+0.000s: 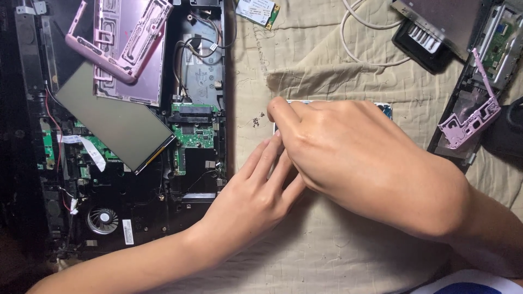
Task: A person uses a plastic spudger tool to carefully seat connectors and manipulate components on a smartphone motherboard and battery assembly, with a disassembled laptop visible in the background.
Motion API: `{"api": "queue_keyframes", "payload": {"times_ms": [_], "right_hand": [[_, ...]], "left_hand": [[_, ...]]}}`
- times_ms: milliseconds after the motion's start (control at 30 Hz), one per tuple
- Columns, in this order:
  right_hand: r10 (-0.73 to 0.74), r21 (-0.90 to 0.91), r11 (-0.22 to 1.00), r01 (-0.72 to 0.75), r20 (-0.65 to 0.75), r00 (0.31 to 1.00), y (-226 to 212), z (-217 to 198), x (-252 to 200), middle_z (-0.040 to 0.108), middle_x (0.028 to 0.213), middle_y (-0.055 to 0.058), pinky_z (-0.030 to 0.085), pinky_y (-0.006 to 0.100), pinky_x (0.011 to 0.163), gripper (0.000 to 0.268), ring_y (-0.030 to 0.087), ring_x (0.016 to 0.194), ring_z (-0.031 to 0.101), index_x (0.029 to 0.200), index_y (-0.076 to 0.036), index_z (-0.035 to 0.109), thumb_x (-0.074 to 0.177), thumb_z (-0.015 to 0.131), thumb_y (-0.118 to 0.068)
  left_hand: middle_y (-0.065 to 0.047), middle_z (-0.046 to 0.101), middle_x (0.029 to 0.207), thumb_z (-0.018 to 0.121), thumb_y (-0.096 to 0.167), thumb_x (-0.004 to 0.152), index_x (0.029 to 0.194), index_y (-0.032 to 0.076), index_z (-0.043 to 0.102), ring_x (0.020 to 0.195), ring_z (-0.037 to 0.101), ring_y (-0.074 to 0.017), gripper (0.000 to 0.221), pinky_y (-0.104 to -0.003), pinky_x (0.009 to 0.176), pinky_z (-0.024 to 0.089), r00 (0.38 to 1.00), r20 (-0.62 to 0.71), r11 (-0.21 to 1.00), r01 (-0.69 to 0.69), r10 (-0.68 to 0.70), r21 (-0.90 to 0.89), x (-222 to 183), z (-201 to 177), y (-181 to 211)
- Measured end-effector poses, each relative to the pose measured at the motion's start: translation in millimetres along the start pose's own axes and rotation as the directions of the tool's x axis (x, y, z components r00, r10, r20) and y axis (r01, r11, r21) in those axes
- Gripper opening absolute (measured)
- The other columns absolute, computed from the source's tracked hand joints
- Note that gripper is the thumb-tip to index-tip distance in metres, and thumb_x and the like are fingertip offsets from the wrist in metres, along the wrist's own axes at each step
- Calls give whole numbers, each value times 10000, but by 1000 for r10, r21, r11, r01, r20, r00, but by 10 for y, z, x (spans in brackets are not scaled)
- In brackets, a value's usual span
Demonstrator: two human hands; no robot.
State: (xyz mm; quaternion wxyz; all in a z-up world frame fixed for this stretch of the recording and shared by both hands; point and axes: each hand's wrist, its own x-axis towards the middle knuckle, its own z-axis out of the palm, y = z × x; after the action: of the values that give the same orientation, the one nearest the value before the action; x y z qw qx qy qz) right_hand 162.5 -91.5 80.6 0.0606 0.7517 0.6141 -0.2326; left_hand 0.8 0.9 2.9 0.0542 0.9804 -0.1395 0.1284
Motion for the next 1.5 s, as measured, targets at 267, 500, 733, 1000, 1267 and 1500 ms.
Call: {"api": "queue_keyframes", "payload": {"times_ms": [267, 500, 733, 1000, 1267, 1500], "right_hand": [[30, 22, 999, -31, 51, 998, -4, -38, 18, 639, 756, 26, 496, 466, 457, 158, 347, 544, 680, 1025, -86, 436, 910, 536, -45], [50, 157, 987, -40, -60, 997, -10, -67, 20, 685, 643, 95, 489, 498, 465, 169, 411, 535, 678, 1119, 0, 491, 952, 473, -23], [178, 242, 950, -199, 107, 978, -33, -197, 27, 620, 574, 44, 490, 465, 508, 242, 290, 463, 618, 1276, -57, 483, 1050, 415, -113], [179, 328, 942, -71, -312, 933, 248, -182, -273, 751, 848, 103, 471, 409, 691, 144, 277, 722, 712, 1108, -76, 646, 1052, 609, -204], [244, 483, 874, 49, -524, 816, 417, 273, -391, 765, 990, 72, 531, 255, 688, 89, 129, 806, 732, 1090, 24, 696, 1024, 705, -35], [457, 594, 804, -23, -593, 663, 452, 515, -601, 729, 938, 163, 524, 251, 655, 108, 186, 772, 697, 1126, 96, 680, 1039, 683, 33]], "left_hand": [[-257, 616, 1347, 454, 80, 1000, 1359, 67, 609, 1277, 611, -420, 391, -457, 1111, 503, 1000, 6, 1000, 3, -3, -6, -15, 27, 12], [-269, 613, 1346, 477, 90, 987, 1327, 76, 625, 1307, 589, -435, 371, -465, 1110, 502, 1000, -7, 1000, 9, -9, -20, -15, 34, 15], [-305, 566, 1425, 444, 111, 1024, 1393, 46, 586, 1333, 582, -420, 401, -444, 1144, 483, 1000, 4, 999, -7, 6, 46, -1, -10, 7], [-305, 517, 1481, 416, 133, 1077, 1430, 48, 549, 1343, 564, -447, 387, -479, 1139, 482, 1000, 20, 1000, -13, 13, -6, -27, -9, -13], [-296, 529, 1473, 419, 112, 1066, 1424, 48, 551, 1330, 576, -436, 387, -474, 1122, 496, 1000, 24, 999, -18, 19, -45, -5, -37, -48], [-299, 507, 1494, 388, 121, 1060, 1464, 42, 518, 1357, 552, -445, 432, -486, 1151, 472, 997, 81, 997, -14, 20, -72, 8, -54, -64]]}}
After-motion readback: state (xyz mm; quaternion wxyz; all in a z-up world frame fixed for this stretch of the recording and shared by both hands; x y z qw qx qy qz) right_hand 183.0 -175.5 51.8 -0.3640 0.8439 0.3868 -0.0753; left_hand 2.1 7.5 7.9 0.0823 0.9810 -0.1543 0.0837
